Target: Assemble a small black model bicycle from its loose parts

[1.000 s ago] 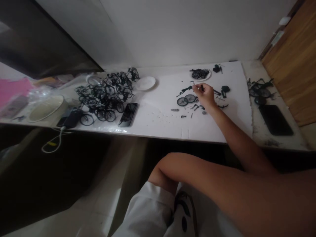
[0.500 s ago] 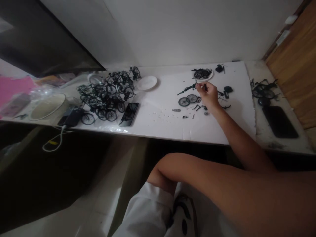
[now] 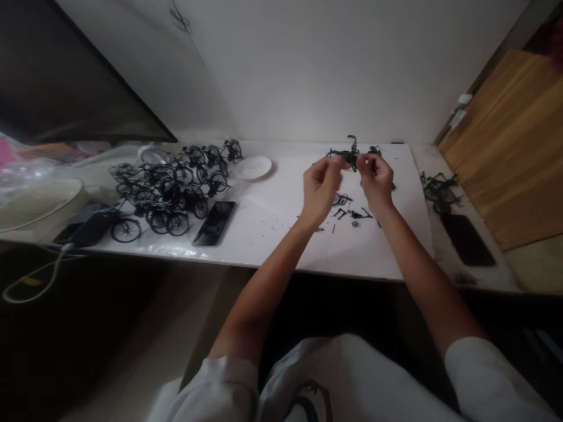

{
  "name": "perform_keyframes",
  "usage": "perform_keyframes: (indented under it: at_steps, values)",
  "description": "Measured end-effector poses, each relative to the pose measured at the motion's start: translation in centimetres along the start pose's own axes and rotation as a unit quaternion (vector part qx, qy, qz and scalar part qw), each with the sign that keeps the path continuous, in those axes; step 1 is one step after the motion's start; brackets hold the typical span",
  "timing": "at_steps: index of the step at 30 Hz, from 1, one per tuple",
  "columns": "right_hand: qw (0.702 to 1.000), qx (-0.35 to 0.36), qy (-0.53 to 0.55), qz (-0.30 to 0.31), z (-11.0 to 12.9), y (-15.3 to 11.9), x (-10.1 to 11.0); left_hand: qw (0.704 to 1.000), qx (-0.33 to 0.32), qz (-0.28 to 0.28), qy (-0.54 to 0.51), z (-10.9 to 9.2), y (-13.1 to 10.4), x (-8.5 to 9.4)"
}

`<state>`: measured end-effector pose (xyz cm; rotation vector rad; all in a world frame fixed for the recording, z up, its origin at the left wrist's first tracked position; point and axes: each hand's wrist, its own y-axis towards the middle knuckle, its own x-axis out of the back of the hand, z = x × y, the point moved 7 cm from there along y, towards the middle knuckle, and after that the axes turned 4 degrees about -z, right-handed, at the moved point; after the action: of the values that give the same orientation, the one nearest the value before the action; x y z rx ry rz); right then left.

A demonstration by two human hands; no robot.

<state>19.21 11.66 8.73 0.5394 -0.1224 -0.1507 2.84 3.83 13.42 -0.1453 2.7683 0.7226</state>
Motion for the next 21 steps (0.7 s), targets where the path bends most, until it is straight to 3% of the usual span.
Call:
perform_keyframes:
  at_steps: [1, 3, 7, 10, 14, 16, 21]
  values:
    - [0.999, -0.010, 0.029, -0.043, 0.2, 0.6, 0.8, 0.999, 0.007, -0.050, 0.000, 1.8, 1.0, 1.7]
    - [0.993, -0.035, 0.076, -0.082, 0.5, 1.7, 1.5, 0.997, 0.045, -0.066, -0.006, 5.1, 2.5, 3.5]
    - [0.989, -0.079, 0.124, -0.035, 0.7, 2.7, 0.8, 0.971, 0.233, 0.040, -0.028, 9.7, 4.1, 4.1]
    - [0.986, -0.116, 0.116, 0.023, -0.5, 2.2, -0.1, 0.936, 0.320, 0.118, -0.080, 10.4, 5.4, 4.4]
    - [0.988, -0.126, 0.070, 0.057, -2.6, 1.1, -0.2, 0.893, 0.369, 0.229, -0.121, 11.1, 6.3, 4.7]
    - [0.992, -0.106, 0.042, 0.059, -3.3, 1.1, -0.1, 0.896, 0.359, 0.248, -0.075, 11.9, 6.2, 5.2]
    - [0.995, 0.025, -0.064, 0.073, -2.7, 1.5, -0.9, 0.907, 0.332, 0.259, -0.013, 13.4, 4.6, 5.7]
